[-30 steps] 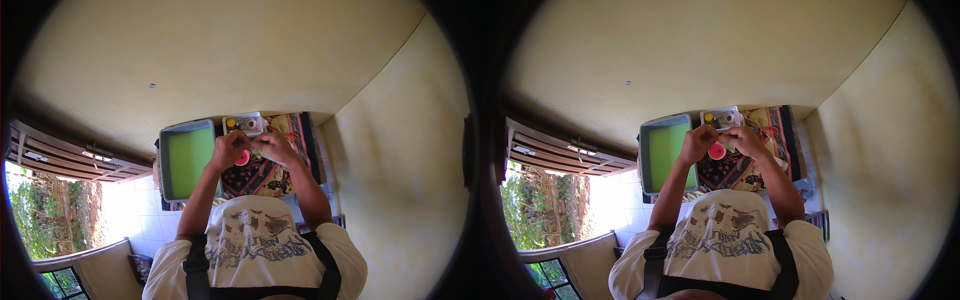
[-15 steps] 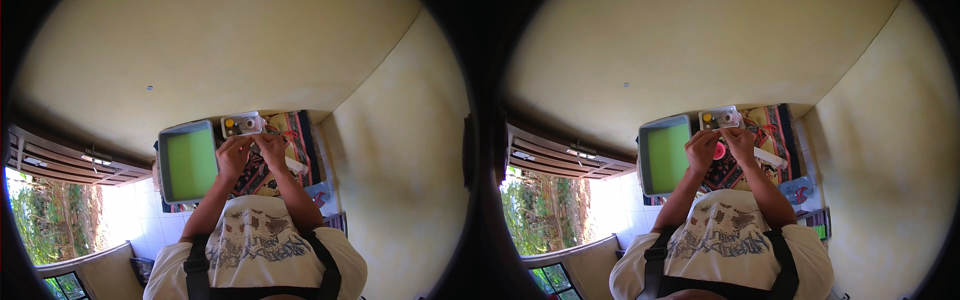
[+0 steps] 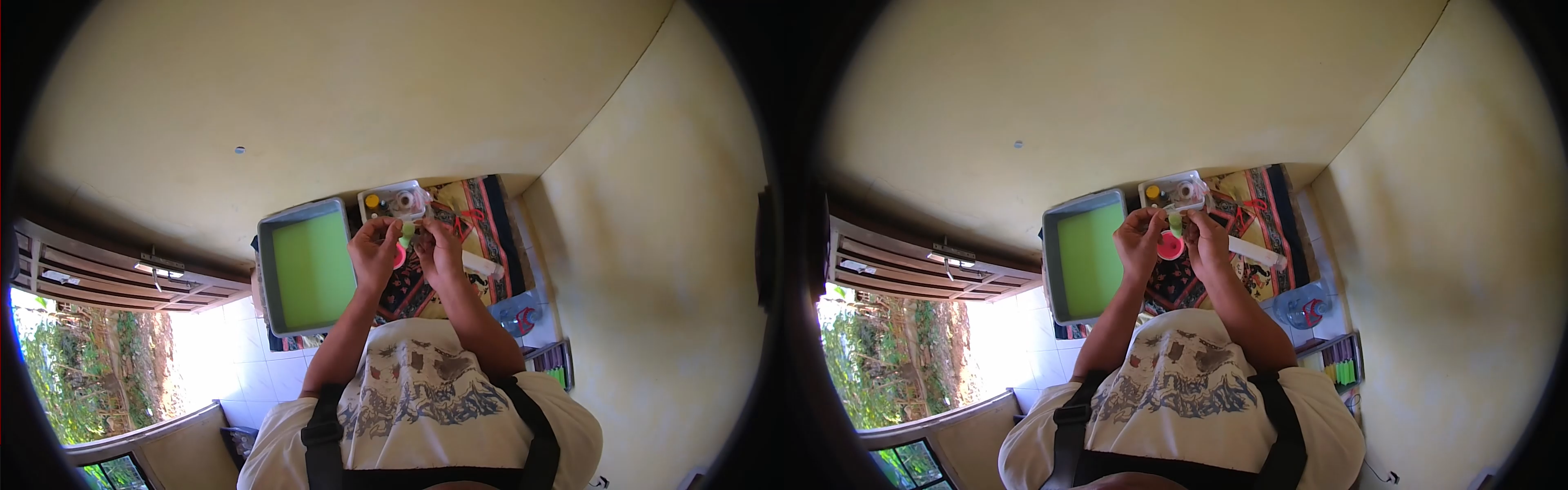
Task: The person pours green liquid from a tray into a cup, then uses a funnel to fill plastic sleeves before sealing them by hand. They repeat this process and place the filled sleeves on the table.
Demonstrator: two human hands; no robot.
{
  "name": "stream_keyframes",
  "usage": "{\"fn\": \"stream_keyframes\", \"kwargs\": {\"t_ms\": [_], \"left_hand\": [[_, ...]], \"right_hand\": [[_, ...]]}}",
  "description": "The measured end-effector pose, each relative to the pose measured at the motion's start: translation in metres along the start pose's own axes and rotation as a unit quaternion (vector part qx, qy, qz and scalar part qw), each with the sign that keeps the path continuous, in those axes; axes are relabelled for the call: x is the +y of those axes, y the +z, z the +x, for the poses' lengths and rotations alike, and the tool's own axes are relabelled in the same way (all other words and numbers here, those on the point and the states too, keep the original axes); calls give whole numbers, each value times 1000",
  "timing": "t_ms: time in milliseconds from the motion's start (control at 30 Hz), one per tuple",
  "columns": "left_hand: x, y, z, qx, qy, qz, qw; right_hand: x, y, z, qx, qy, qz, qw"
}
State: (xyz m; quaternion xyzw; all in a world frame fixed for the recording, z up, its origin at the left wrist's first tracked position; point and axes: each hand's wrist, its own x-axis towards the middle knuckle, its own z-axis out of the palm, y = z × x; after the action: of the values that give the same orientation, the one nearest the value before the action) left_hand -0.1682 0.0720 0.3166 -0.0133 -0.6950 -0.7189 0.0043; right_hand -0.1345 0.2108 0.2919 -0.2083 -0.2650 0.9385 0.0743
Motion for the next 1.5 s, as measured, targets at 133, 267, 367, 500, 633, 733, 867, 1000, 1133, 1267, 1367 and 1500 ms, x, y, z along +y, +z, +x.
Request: {"fn": "stream_keyframes", "kwargs": {"t_ms": [133, 267, 367, 500, 633, 733, 867, 1000, 1133, 1267, 1367, 1500], "left_hand": [[20, -1, 1, -47, 117, 83, 989], [35, -4, 18, -118, 224, 187, 949], [39, 0, 19, -119, 149, 184, 964], [34, 2, 18, -92, 171, 188, 963], [28, 2, 17, -77, 189, 181, 962], [26, -1, 17, -90, 169, 172, 966], [32, -5, 17, -99, 162, 190, 963], [30, -2, 15, -76, 182, 214, 957], [29, 4, 13, -64, 194, 205, 957], [42, 9, 13, -50, 179, 197, 963], [38, 10, 18, -36, 207, 192, 959], [37, 12, 12, -54, 181, 196, 962]], "right_hand": [[-8, -13, 11, -38, -41, -137, 989], [-20, -2, 4, 3, -191, -484, 854], [-12, -1, 4, 2, -282, -498, 820], [-10, 1, -1, -23, -309, -461, 831], [-3, -15, -1, -54, -282, -446, 848], [-4, -4, -11, -54, -284, -435, 853], [-3, -5, -11, -42, -306, -484, 819], [-5, -4, -10, -39, -294, -513, 805], [-2, -4, -16, -1, -334, -530, 779], [3, -6, -20, 1, -364, -550, 752], [6, -15, -21, -1, -377, -581, 721], [8, -22, -23, 4, -365, -583, 726]]}}
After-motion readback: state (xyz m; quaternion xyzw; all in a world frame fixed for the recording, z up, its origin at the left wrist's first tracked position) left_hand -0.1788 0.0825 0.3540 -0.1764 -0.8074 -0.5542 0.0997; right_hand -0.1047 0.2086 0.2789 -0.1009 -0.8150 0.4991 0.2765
